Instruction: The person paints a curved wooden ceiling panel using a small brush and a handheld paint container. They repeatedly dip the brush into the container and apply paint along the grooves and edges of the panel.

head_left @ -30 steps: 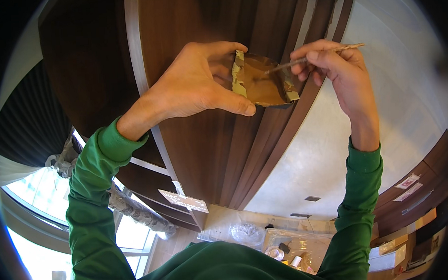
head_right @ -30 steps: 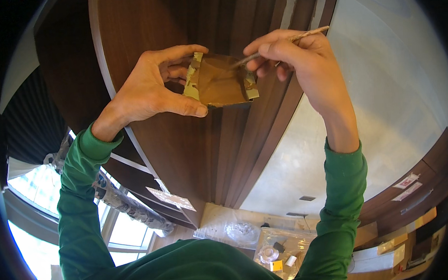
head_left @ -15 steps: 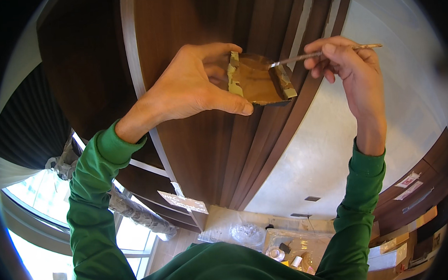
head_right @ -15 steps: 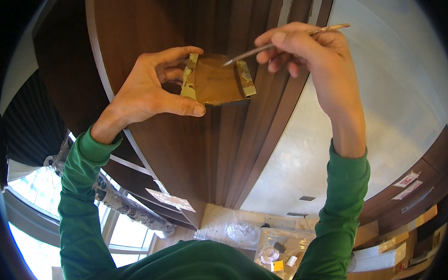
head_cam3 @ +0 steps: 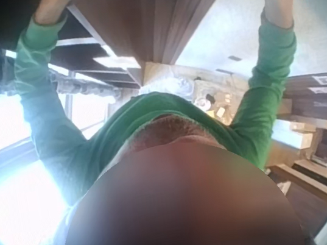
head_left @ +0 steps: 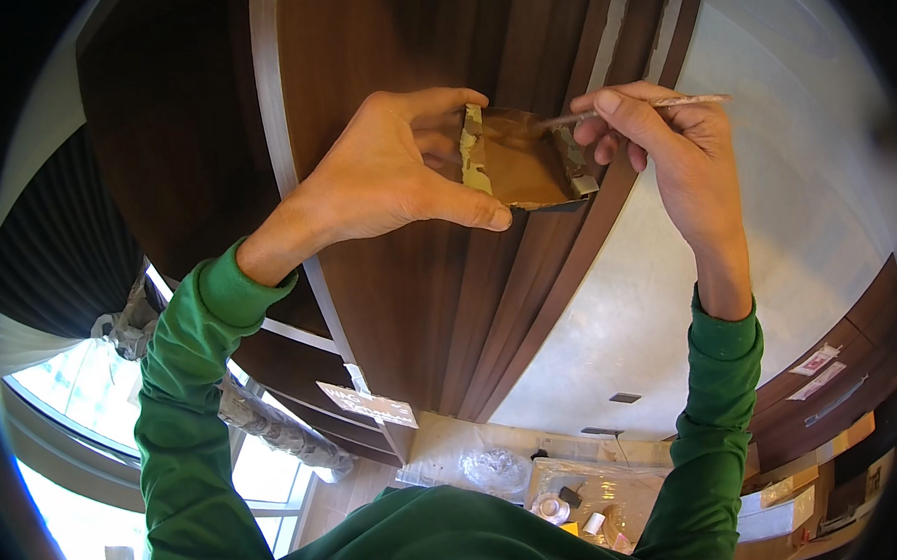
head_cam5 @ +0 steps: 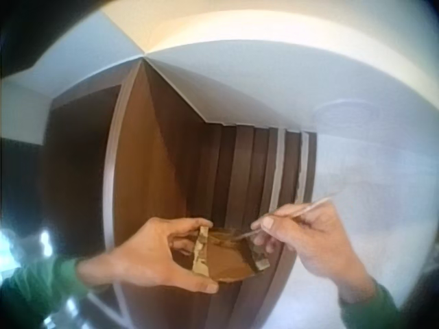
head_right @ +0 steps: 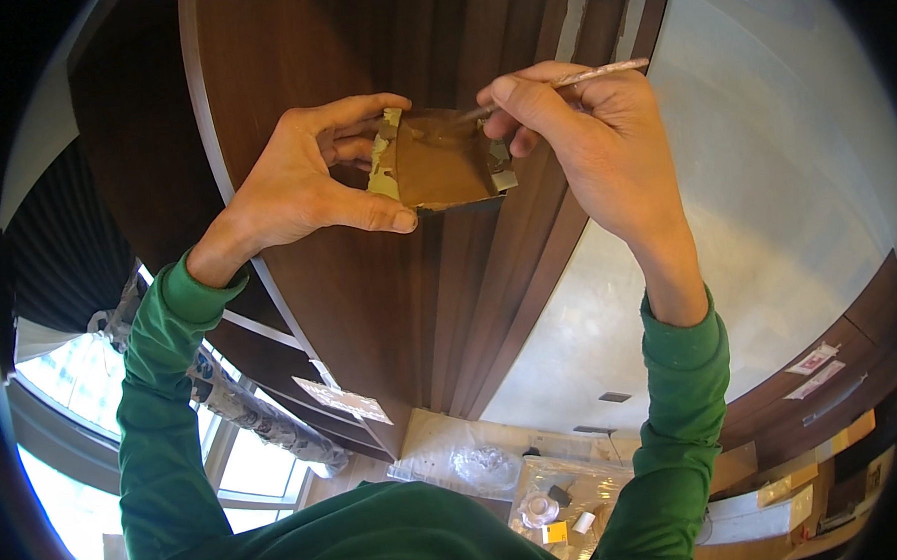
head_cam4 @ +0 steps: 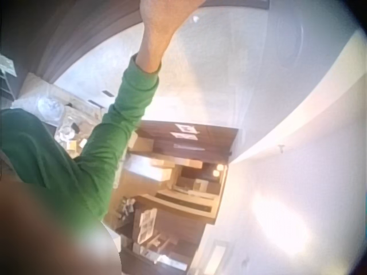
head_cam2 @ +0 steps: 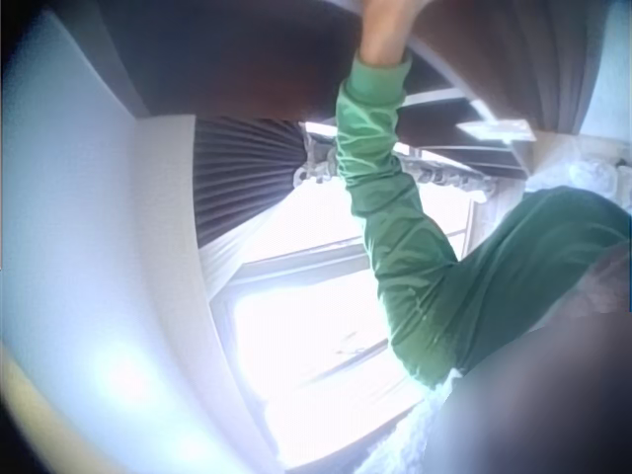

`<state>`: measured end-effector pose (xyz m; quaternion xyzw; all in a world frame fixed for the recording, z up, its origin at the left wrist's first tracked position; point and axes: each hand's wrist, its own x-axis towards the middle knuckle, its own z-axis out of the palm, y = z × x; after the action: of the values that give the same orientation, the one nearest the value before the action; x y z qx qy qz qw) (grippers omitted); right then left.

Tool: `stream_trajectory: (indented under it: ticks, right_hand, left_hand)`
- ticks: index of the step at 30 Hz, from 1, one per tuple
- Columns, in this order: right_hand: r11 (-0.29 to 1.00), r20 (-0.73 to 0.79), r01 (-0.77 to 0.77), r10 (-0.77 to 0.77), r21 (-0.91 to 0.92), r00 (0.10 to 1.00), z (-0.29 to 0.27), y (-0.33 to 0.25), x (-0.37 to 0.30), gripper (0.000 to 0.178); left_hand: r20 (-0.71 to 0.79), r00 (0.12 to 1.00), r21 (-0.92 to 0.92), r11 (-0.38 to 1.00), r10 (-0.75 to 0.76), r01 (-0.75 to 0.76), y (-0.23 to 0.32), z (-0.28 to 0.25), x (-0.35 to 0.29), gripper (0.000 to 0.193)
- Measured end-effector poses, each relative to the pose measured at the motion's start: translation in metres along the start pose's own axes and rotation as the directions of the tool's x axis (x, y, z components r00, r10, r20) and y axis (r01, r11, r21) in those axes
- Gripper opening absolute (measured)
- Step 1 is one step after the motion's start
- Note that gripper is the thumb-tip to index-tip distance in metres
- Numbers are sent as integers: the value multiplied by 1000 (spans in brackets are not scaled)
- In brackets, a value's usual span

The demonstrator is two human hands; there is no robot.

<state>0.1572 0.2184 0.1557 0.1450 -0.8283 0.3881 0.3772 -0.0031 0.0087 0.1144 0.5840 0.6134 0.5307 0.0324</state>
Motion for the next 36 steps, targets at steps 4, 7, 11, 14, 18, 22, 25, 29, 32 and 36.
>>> stream_trajectory:
  ticks: [4,7,11,14,18,22,25,29,32,36]
  right_hand:
    - [995,-60,-79,75,-64,995,-11,-8,1,24]
    - [997,-19,64,-65,-45,998,-7,-8,0,23]
    - [982,19,131,-129,-138,991,8,1,-1,24]
    - [968,-7,128,-133,-215,991,5,-3,1,23]
    - [942,-21,76,-87,-326,996,0,-15,-4,22]
    - [950,-51,46,-65,-310,997,7,-13,-2,22]
    - [988,-68,-49,40,-146,997,2,-14,-3,24]
    - [986,-106,36,-54,-164,993,1,-13,-4,26]
    - [991,-102,-11,-3,-137,995,6,-10,-7,27]
    - [991,-154,-61,43,-117,987,4,-12,-14,25]
  left_hand:
    - [-7,1000,0,1000,0,0,-1,0,-1,96]
    - [-6,1000,-5,1000,12,-12,-1,1,-1,96]
    - [-3,1000,18,999,26,-26,-2,1,1,96]
    - [-7,1000,26,1000,16,-16,-3,0,0,96]
    - [-9,1000,27,1000,8,-8,-3,1,-1,95]
    - [-8,1000,44,999,5,-5,-2,0,-1,94]
    - [-14,1000,72,997,-12,13,-2,0,-1,94]
    - [-10,1000,37,999,2,-1,-2,1,-1,94]
    - [-7,1000,47,999,18,-18,-3,1,-1,93]
    - [-3,1000,35,999,12,-12,-2,4,-6,94]
